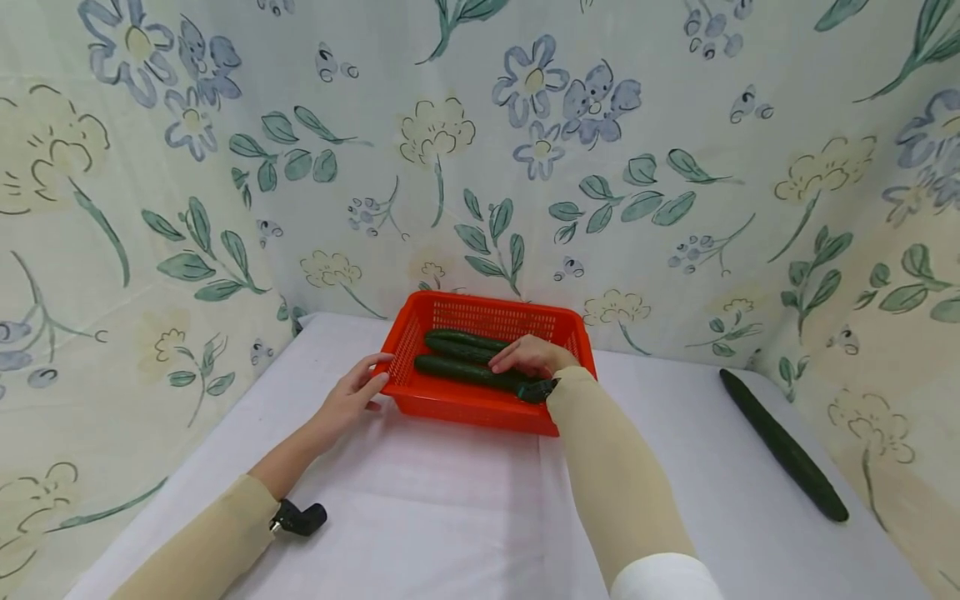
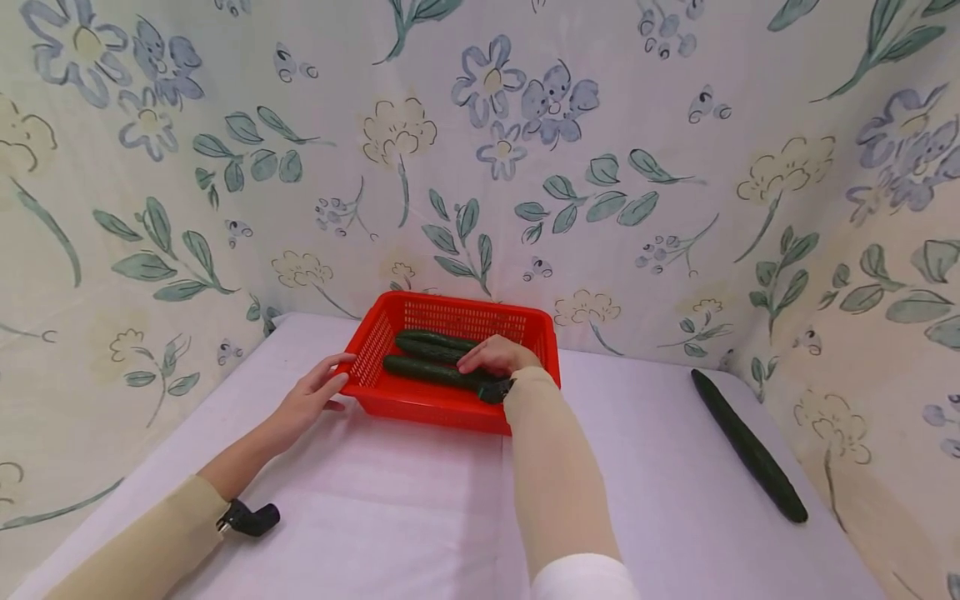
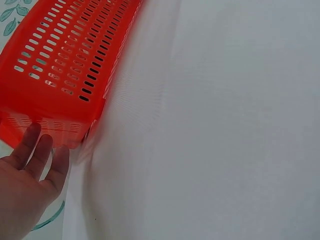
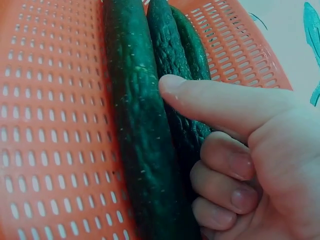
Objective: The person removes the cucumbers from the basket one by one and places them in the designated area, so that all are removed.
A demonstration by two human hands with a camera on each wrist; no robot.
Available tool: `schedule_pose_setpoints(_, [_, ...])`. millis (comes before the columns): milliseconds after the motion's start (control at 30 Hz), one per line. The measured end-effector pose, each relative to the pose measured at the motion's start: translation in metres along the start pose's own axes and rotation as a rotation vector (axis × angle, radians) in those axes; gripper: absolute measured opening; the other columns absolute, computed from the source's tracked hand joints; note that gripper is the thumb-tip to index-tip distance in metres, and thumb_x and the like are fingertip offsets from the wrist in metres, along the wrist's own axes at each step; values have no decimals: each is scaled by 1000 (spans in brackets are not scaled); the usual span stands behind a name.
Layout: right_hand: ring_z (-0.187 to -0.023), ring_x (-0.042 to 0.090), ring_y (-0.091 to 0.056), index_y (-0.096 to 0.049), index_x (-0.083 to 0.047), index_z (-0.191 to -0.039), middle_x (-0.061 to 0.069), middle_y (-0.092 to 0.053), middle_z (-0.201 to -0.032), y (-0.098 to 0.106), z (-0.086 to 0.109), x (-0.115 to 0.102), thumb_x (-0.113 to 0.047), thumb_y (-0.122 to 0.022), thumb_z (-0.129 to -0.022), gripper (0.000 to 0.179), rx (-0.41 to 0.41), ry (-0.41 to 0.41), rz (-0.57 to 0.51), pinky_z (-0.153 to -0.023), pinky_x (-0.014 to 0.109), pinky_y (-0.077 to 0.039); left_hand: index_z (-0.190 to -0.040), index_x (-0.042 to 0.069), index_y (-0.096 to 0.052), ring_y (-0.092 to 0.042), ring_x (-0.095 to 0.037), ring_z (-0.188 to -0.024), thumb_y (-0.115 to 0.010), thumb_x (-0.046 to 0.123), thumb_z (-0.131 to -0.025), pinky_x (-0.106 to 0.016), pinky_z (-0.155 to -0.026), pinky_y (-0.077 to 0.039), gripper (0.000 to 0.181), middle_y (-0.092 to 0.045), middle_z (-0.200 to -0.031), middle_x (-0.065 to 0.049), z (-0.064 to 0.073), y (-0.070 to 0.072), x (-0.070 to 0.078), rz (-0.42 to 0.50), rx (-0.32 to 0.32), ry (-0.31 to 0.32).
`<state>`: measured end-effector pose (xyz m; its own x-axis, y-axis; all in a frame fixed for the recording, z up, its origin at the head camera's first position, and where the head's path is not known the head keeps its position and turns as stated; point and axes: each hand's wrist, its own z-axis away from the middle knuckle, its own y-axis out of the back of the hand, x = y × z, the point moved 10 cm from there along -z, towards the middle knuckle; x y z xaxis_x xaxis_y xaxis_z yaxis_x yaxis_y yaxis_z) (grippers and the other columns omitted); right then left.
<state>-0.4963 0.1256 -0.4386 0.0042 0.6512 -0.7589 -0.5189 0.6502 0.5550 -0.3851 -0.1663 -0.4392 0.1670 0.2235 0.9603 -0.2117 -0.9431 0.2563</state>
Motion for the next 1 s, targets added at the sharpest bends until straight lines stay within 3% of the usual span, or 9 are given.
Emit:
schedule_pose_setpoints(133, [-95, 22, -55, -79, -18, -113, 1, -75, -111, 0, -1, 3, -32, -75, -88, 29, -1, -7, -6, -71, 27, -45, -153, 21, -37, -58, -37, -115, -49, 27, -107, -51, -93, -55, 48, -56, -136, -25, 0, 0, 0, -21, 1, 0])
schedule_pose_setpoints(367, [-92, 20, -57, -80, -15, -110, -1, -73, -91, 4, 0, 2, -33, -76, -88, 29, 24, 1, -44, -75, 27, -47, -152, 22, -39, -57, -38, -116, -51, 32, -106, -47, -92, -56, 48, -56, -136, -26, 1, 0, 3, -24, 1, -13])
schedule_pose_setpoints(600, [-117, 23, -59, -79, -14, -112, 3, -75, -116, 4, 0, 9, -32, -75, -88, 30, 1, 1, -45, -104, 41, -48, -153, 22, -38, -56, -42, -118, -51, 32, -106, -47, -92, -56, 50, -54, -138, -26, 2, 0, 3, -28, -3, -14])
schedule_pose_setpoints(767, [-123, 24, -57, -78, -18, -115, 2, -73, -122, 3, -4, 14, -36, -75, -88, 33, -19, -2, -10, -109, 48, -45, -153, 23, -38, -57, -41, -118, -52, 32, -106, -48, -93, -56, 49, -55, -138, -25, 2, 0, 2, -29, -1, -9])
schedule_pose_setpoints(1000, [-127, 24, -55, -77, -18, -118, 2, -69, -130, 0, -5, 14, -35, -75, -88, 34, -65, 11, 62, -110, 44, -45, -152, 23, -39, -56, -43, -118, -53, 35, -105, -48, -93, -56, 51, -55, -137, -24, 2, 0, 3, -30, -1, -10])
